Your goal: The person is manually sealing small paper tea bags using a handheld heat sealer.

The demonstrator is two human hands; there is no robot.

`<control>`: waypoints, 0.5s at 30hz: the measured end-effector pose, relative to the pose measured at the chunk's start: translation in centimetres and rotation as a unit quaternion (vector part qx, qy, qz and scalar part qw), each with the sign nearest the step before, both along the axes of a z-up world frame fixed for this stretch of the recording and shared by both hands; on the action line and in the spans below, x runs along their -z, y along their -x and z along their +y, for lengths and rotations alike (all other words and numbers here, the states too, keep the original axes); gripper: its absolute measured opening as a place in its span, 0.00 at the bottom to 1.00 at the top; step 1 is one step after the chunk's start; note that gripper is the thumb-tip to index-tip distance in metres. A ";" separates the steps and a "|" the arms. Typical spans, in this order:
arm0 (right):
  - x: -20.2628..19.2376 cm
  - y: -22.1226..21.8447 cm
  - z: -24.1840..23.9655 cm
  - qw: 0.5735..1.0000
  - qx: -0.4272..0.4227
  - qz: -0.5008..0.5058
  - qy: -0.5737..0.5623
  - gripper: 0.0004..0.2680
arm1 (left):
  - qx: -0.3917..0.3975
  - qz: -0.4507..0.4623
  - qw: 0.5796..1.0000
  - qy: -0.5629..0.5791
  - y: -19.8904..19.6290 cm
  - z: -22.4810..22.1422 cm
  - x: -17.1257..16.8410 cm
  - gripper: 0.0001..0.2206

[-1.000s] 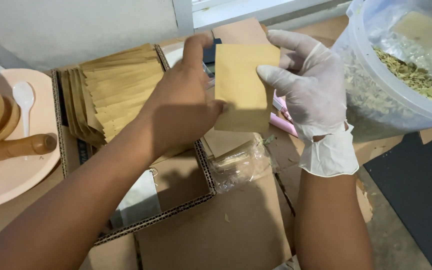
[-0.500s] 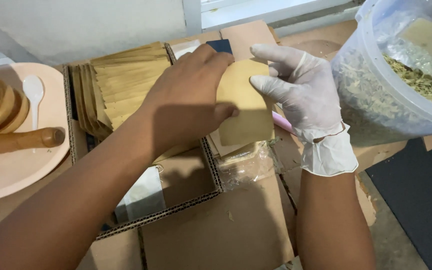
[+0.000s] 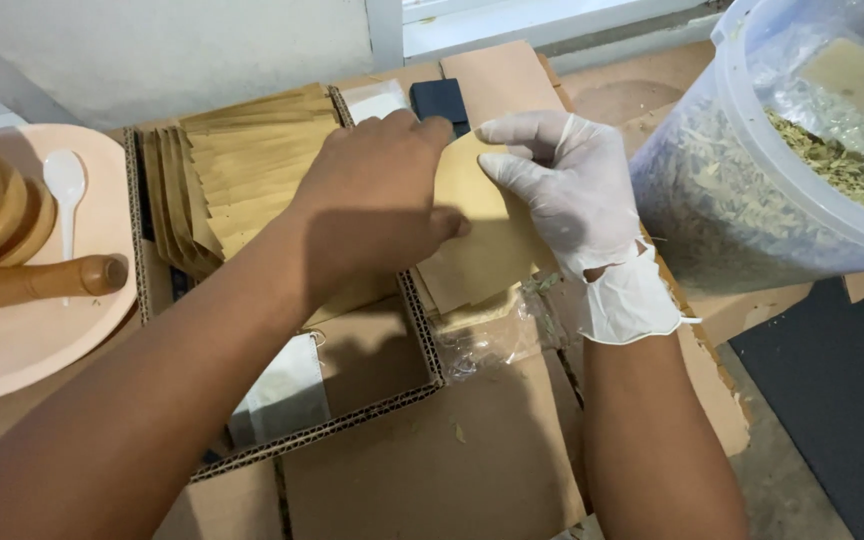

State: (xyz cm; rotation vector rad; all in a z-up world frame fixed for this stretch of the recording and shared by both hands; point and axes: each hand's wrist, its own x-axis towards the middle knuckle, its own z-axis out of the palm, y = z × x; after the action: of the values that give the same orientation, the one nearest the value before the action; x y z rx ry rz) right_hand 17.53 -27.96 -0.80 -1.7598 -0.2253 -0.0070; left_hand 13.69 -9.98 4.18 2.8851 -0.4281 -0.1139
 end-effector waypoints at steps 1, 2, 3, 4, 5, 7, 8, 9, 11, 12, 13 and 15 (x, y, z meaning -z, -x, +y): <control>0.2 -0.2 0.0 1.000 0.001 0.000 0.000 0.08 | 0.001 0.000 1.000 0.000 0.0 -0.2 0.1 0.23; 0.5 -0.4 0.1 1.000 0.000 0.009 -0.006 0.07 | 0.003 -0.012 1.000 -0.001 -0.1 -0.3 0.1 0.25; 0.7 -0.5 0.1 1.000 -0.001 0.018 -0.012 0.06 | 0.005 -0.024 1.000 -0.002 -0.1 -0.4 0.2 0.26; 0.7 -0.5 0.2 1.000 -0.001 0.020 -0.011 0.06 | 0.004 -0.023 1.000 -0.001 -0.1 -0.4 0.1 0.26; 0.6 -0.4 0.2 1.000 -0.002 0.026 -0.008 0.06 | 0.005 -0.019 1.000 -0.011 -0.1 -0.4 0.0 0.26; 0.6 -0.4 0.1 1.000 -0.001 0.030 -0.004 0.06 | 0.008 -0.019 1.000 -0.020 -0.4 -0.3 -0.2 0.26; 0.6 -0.5 0.1 1.000 0.004 -0.012 -0.027 0.05 | 0.003 -0.024 1.000 -0.007 -0.5 -0.1 -0.3 0.26; 0.6 -0.5 0.1 0.997 0.010 -0.055 -0.049 0.05 | -0.002 -0.030 1.000 0.007 -0.5 0.2 -0.3 0.26; 0.4 -0.2 0.2 0.992 0.010 -0.084 -0.096 0.06 | -0.001 -0.044 0.999 0.025 -0.2 1.0 -0.8 0.29; 0.2 -0.1 0.4 0.983 0.012 -0.115 -0.143 0.07 | 0.002 -0.059 0.997 0.042 0.0 1.6 -1.2 0.33; -0.3 0.7 0.9 0.983 0.008 -0.115 -0.143 0.07 | -0.002 -0.060 0.997 0.042 0.5 2.1 -1.5 0.33; -1.4 2.2 2.2 0.980 0.027 -0.126 -0.152 0.06 | -0.013 -0.053 0.994 0.096 1.5 3.3 -2.3 0.32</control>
State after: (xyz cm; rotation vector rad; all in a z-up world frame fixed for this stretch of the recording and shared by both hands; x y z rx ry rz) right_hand 15.33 -25.78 0.56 -1.4565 -0.3421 -0.2898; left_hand 12.21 -6.67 6.51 2.7140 -0.3959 0.0798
